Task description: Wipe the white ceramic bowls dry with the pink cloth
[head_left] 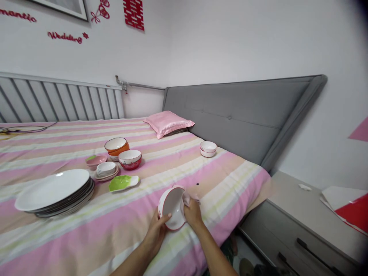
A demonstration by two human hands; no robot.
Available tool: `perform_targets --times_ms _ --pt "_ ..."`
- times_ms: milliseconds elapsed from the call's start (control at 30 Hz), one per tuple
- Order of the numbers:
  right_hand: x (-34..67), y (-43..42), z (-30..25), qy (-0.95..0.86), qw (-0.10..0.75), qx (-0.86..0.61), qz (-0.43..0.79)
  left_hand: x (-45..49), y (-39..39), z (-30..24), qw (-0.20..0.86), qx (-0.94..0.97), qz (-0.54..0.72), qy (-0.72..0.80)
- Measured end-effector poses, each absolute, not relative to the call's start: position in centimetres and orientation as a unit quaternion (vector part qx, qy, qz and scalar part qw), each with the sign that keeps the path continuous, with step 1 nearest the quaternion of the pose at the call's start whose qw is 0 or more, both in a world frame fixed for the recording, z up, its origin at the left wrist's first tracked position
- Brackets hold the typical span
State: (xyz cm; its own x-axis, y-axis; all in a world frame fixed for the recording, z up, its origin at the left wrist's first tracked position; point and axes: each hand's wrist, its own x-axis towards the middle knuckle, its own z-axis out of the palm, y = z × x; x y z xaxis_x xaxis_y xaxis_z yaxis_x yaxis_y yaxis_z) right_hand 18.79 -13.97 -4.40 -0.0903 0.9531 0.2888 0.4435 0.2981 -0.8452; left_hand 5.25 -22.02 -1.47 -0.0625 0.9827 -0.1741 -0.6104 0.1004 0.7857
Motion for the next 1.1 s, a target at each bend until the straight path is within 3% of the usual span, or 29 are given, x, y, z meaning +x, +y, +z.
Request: perform_targets --times_ms 1100 --pt "18.7 -13.4 -3.6 -0.620 0.418 -0.575 0.331 4.7 -20.2 -1.3 0.648 0.177 0.610 0.419"
